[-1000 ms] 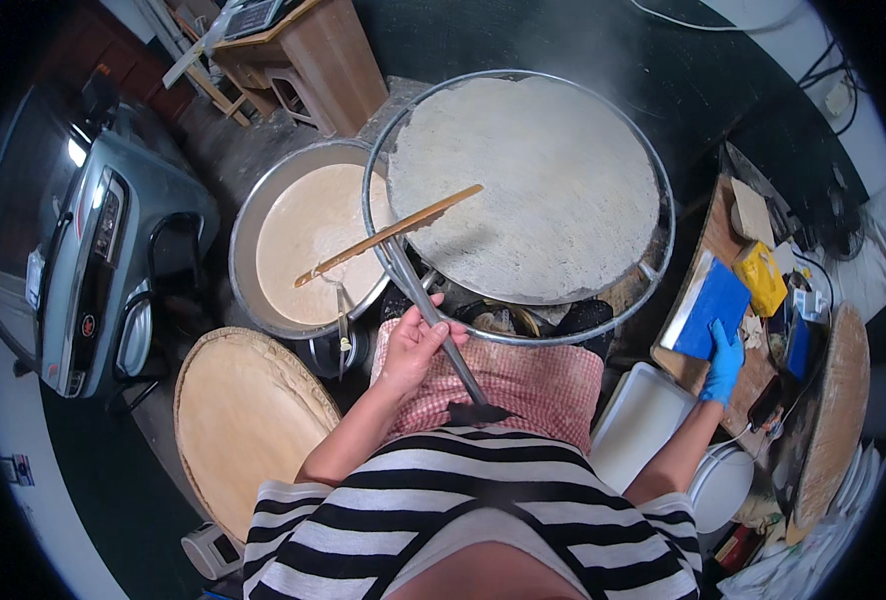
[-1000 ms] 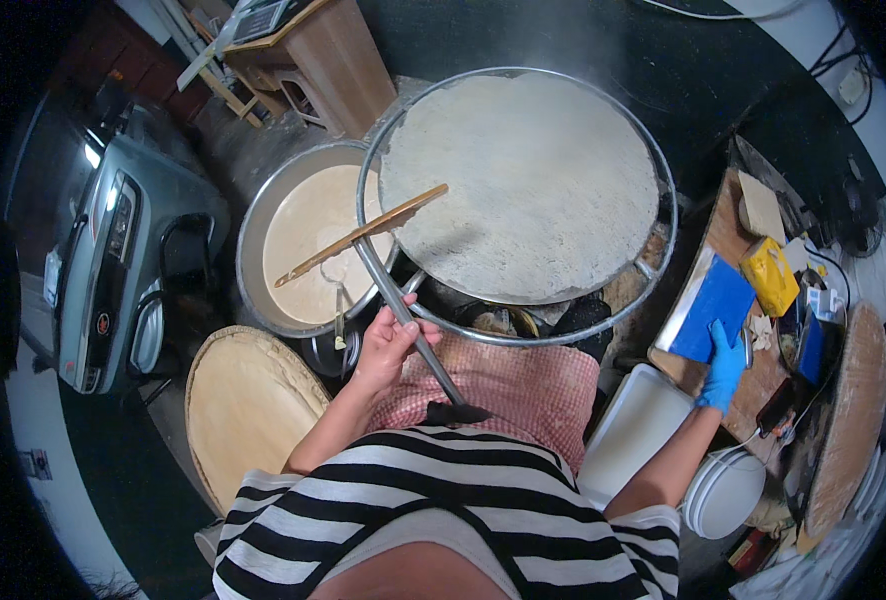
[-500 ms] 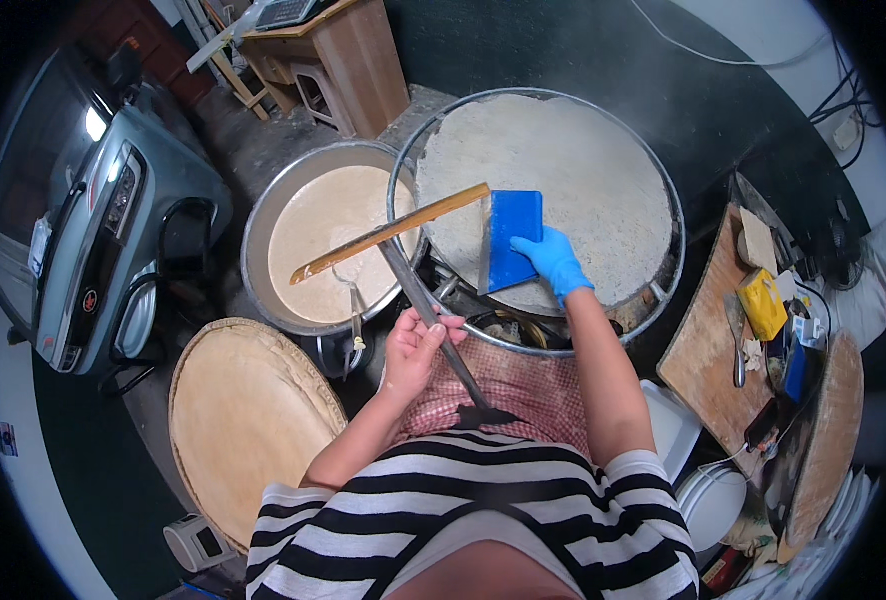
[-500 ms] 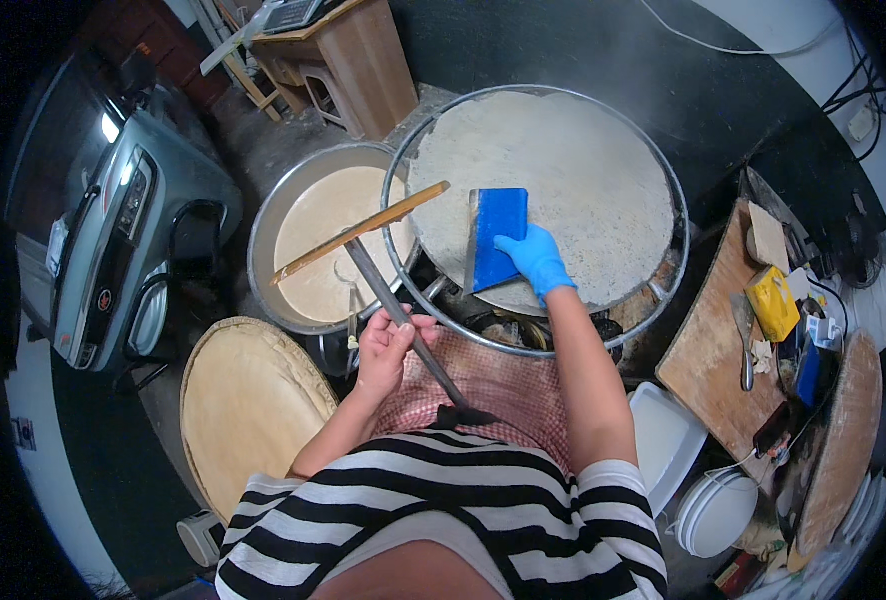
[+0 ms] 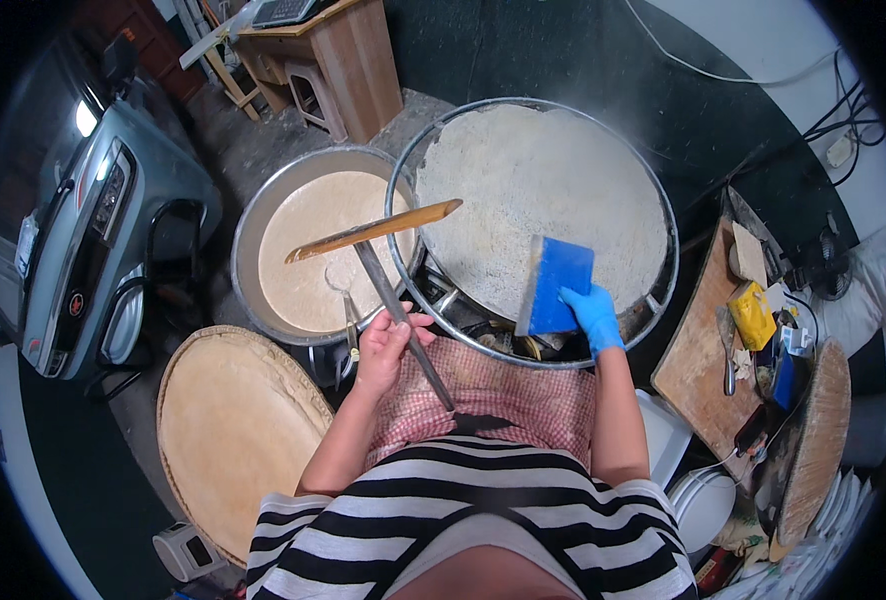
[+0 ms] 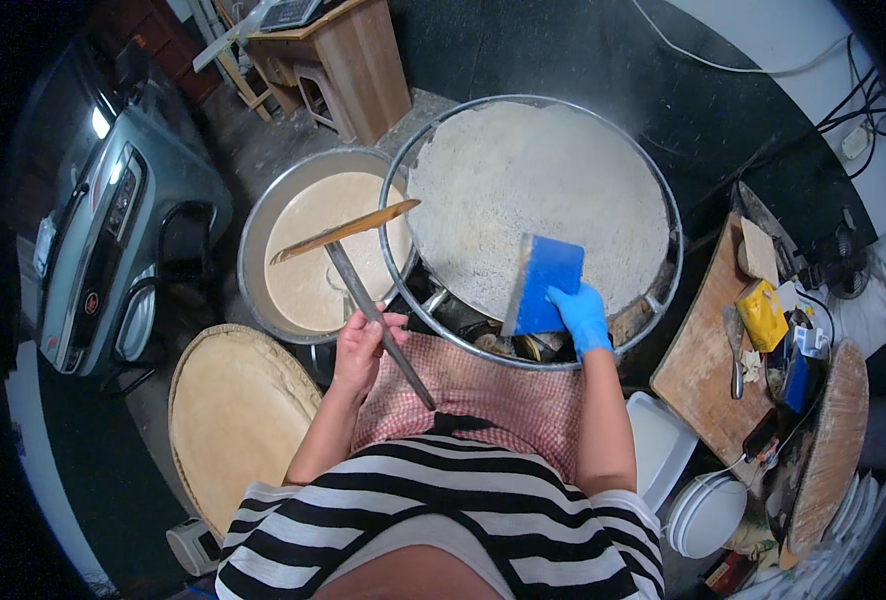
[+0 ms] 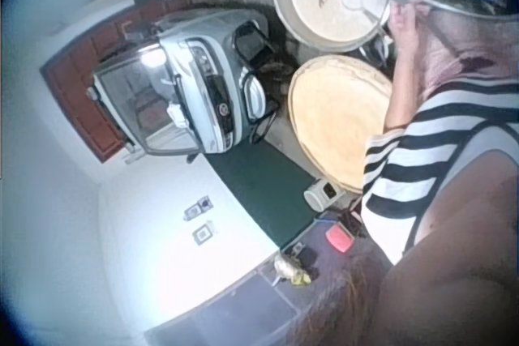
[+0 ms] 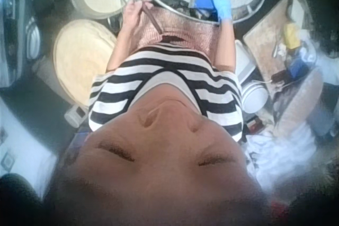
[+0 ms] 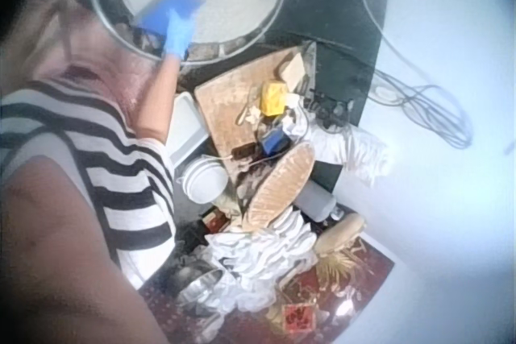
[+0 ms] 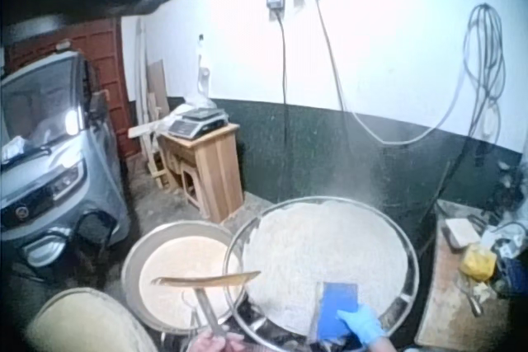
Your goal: The person ladles batter onto a hot griddle, spreads it into a thin circle with a wooden spreader, cooks it, then folds and removes the crepe with a blue spatula. The finished crepe is placed on a woven tray. The cycle repeats with a second crepe.
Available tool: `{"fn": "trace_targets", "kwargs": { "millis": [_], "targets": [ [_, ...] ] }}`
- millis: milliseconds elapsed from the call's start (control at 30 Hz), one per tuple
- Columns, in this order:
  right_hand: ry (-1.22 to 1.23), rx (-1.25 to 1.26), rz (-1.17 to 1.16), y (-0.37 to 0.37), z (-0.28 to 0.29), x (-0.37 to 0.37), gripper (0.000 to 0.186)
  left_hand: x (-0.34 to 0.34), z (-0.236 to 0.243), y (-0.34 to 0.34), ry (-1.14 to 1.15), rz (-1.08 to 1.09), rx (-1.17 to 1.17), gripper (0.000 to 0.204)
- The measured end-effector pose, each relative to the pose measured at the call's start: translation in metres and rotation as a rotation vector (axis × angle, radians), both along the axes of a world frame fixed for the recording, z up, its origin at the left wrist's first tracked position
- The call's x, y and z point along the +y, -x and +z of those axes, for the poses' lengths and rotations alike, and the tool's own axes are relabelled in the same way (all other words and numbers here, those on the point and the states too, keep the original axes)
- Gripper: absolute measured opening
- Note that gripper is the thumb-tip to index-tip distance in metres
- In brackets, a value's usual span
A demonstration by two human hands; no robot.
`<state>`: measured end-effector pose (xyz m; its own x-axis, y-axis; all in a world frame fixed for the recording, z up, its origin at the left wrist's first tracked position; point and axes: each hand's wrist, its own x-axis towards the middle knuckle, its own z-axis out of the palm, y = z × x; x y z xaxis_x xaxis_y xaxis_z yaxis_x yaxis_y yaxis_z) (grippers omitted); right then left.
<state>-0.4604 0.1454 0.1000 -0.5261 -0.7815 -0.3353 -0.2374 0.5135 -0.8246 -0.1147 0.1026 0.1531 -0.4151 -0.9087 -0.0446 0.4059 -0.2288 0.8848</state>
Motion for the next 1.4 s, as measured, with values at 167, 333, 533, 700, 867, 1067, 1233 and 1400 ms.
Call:
{"fn": "trace_targets", "kwargs": {
  "millis": [167, 333, 533, 700, 867, 1067, 1233, 1400],
  "targets": [
    [0.225, -0.186, -0.105, 0.005, 0.022, 0.055, 0.035, -0.014, 0.005, -0.015, -0.109, -0.075, 0.225, 0.032],
    [0.338, -0.540, -0.182, -0.005, 0.050, 0.073, 0.039, -0.024, 0.001, -0.017, -0.246, -0.230, 0.129, 0.040],
    [0.091, -0.621, 0.084, -0.031, 0.060, 0.055, 0.040, -0.020, -0.012, 0.004, -0.268, -0.504, -0.021, 0.053],
    [0.020, -0.675, 0.201, -0.050, 0.077, 0.045, 0.040, -0.023, -0.009, 0.008, -0.266, -0.550, -0.219, 0.050],
    [0.288, -0.700, 0.291, -0.049, 0.103, 0.047, 0.043, -0.020, -0.005, 0.008, -0.357, -0.371, -0.448, 0.047],
    [0.336, -0.872, 0.105, -0.007, 0.103, 0.023, 0.043, -0.011, -0.001, -0.017, -0.492, -0.168, -0.259, 0.046],
    [0.177, -0.503, 0.176, 0.027, 0.102, -0.006, 0.039, -0.006, -0.004, -0.044, -0.503, -0.097, -0.216, 0.048],
    [0.073, 0.003, 0.280, 0.055, 0.107, -0.065, 0.036, -0.008, -0.011, -0.049, -0.545, -0.038, -0.142, 0.049]
  ]
}}
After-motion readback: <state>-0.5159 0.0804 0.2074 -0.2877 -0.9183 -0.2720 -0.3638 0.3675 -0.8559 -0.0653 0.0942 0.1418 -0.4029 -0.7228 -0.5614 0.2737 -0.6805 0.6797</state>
